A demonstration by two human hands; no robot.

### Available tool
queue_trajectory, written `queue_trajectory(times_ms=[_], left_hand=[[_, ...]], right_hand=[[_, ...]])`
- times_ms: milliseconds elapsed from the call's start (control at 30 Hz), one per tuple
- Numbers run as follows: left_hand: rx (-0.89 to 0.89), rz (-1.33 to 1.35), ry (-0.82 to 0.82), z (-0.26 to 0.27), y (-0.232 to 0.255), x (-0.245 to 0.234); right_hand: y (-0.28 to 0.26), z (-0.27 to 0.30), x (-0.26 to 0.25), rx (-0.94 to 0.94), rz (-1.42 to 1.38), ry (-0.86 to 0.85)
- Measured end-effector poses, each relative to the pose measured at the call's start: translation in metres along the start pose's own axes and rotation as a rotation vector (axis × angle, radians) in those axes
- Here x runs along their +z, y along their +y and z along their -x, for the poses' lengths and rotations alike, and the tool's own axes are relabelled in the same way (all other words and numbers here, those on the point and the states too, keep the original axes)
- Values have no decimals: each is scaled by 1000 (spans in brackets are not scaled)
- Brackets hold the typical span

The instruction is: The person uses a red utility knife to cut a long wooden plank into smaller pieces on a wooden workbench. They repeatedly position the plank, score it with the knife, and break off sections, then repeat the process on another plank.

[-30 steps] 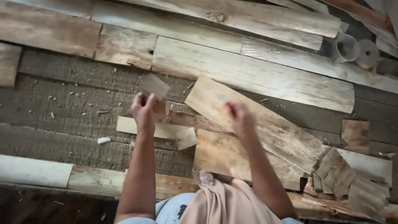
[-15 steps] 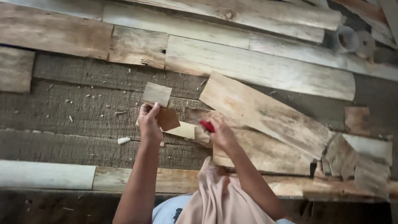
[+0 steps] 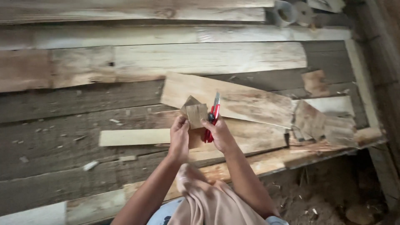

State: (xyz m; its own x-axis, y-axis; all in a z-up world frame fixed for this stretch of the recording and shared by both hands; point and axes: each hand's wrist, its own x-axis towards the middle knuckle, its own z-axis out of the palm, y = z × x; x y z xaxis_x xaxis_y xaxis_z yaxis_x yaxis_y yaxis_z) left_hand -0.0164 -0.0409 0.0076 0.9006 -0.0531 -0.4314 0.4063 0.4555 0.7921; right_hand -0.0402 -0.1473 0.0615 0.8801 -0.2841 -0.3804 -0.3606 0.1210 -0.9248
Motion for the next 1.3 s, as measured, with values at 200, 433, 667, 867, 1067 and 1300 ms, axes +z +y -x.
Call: queue_trajectory(times_ms=[200, 433, 667, 867, 1067, 1300], left_hand=[[-138, -54, -167, 20, -49, 75], [44, -669, -546, 7, -179, 128], [467, -1747, -642, 1, -213, 167], [359, -1901, -411, -1, -177, 171], [89, -1918, -255, 11, -129, 165], [128, -1801, -262, -2, -102, 141]], right_hand=[[94, -68, -147, -67, -203, 111], [99, -63, -294, -87, -164, 477], [162, -76, -513, -25, 226, 998], [150, -109, -448, -352, 702, 752], [105, -176, -344, -482, 905, 264], [70, -252, -315, -35, 1257, -58]])
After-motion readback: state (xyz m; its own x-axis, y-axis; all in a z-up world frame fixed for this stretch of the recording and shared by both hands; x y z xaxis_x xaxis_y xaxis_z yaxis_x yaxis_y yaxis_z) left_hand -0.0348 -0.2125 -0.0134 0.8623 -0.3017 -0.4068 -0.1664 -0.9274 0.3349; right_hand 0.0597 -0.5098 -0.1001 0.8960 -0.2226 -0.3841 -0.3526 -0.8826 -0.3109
